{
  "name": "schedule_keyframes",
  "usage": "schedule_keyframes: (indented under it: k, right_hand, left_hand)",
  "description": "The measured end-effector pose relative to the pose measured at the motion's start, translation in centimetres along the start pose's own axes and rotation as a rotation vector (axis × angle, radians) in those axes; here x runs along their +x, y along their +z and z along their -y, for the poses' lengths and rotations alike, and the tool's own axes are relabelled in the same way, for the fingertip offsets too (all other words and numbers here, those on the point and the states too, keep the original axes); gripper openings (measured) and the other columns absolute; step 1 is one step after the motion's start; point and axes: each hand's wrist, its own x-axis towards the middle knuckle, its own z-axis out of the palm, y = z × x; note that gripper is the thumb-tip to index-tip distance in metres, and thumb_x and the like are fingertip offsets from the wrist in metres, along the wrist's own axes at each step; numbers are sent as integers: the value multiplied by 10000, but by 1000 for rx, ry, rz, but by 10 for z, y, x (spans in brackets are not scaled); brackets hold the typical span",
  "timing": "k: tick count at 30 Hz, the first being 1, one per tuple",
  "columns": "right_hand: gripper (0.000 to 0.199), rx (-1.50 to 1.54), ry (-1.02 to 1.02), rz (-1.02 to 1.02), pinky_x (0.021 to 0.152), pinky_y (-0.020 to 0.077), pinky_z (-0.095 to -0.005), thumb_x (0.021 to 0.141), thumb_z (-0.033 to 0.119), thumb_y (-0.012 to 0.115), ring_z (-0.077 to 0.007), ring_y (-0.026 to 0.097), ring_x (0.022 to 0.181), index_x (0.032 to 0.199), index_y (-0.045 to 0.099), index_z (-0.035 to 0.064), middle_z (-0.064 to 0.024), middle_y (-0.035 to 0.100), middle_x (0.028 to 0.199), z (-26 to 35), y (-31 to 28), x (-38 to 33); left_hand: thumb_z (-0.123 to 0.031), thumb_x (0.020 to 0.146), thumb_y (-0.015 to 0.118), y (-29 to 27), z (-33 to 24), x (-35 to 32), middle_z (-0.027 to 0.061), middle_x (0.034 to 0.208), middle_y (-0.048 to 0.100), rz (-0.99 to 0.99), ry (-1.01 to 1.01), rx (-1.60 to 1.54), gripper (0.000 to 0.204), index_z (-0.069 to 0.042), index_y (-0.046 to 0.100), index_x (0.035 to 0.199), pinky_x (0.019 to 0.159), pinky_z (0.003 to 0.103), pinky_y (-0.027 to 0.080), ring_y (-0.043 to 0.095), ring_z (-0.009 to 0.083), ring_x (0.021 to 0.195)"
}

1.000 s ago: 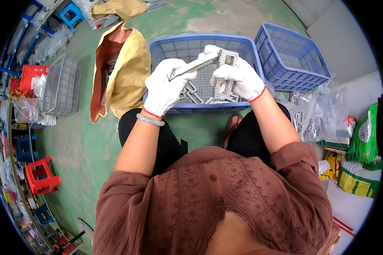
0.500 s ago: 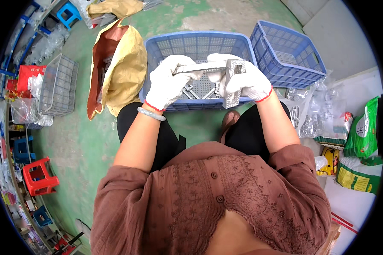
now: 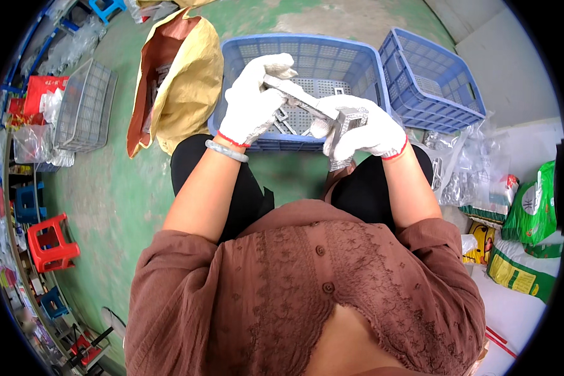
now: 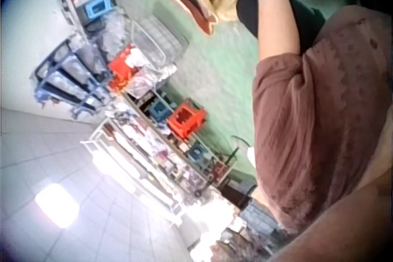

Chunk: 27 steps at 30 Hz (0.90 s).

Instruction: The person sits on the floor and sorts small rectangular metal parts from a blue crate into a cloth bag. They pick up handfuls of parts, inspect them, and transfer them into the bag, occasionally adjusting the camera.

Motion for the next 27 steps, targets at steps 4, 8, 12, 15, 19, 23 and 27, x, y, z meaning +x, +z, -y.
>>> schedule_keyframes:
  k: [4, 8, 12, 15, 19, 23, 27]
  right_hand:
    - [570, -24, -41, 31, 703, 592, -338, 747, -51, 764, -210, 704, 852, 1287, 584, -18, -114, 699, 1025, -2, 11, 0]
    - [456, -194, -34, 38, 749, 581, -330, 794, -46, 728, -218, 701, 862, 1231, 603, -16, -122, 688, 1046, -2, 12, 0]
    - [411, -371, -167, 39, 782, 547, -301, 772, 18, 766, -176, 669, 867, 1165, 651, -15, -99, 690, 1007, -24, 4, 1]
    - [448, -464, -224, 51, 792, 525, -280, 746, 39, 800, -136, 640, 873, 1165, 653, -16, -68, 686, 964, -36, -2, 5]
    - [441, -570, -322, 121, 805, 512, -281, 744, 37, 799, -135, 627, 890, 1157, 652, -16, -68, 683, 966, -40, -8, 11]
    - [451, -554, -290, 86, 811, 508, -281, 737, 20, 797, -136, 622, 898, 1161, 648, -16, -67, 682, 965, -41, -3, 9]
    - [483, -350, -81, 9, 810, 525, -291, 732, -2, 792, -150, 638, 899, 1191, 641, -20, -76, 689, 980, -21, 20, 3]
  left_hand:
    - [67, 865, 616, 3, 3, 3, 172, 1201, 639, -32, -6, -144, 458, 31, 538, 1315, 915, 352, 569, 668, 250, 1054]
    - [113, 849, 641, 6, 6, 5, 176, 1234, 617, -37, 6, -192, 489, 37, 533, 1320, 931, 376, 578, 640, 271, 1119]
    - [132, 842, 649, 10, 8, 9, 175, 1259, 597, -23, 20, -260, 508, 37, 530, 1326, 931, 396, 589, 619, 285, 1157]
    - [136, 843, 645, 8, 10, 9, 175, 1271, 590, -8, 24, -288, 508, 37, 529, 1328, 926, 402, 593, 616, 292, 1163]
    - [138, 849, 635, 7, 10, 10, 172, 1271, 590, -5, 15, -276, 503, 33, 528, 1329, 921, 397, 594, 615, 293, 1170]
    - [124, 851, 642, 9, 6, 9, 167, 1265, 595, -3, -46, -268, 507, 29, 524, 1335, 920, 383, 593, 618, 283, 1171]
    - [87, 865, 646, 6, 12, 8, 163, 1239, 608, 10, -77, -257, 488, 29, 524, 1335, 922, 369, 590, 635, 267, 1144]
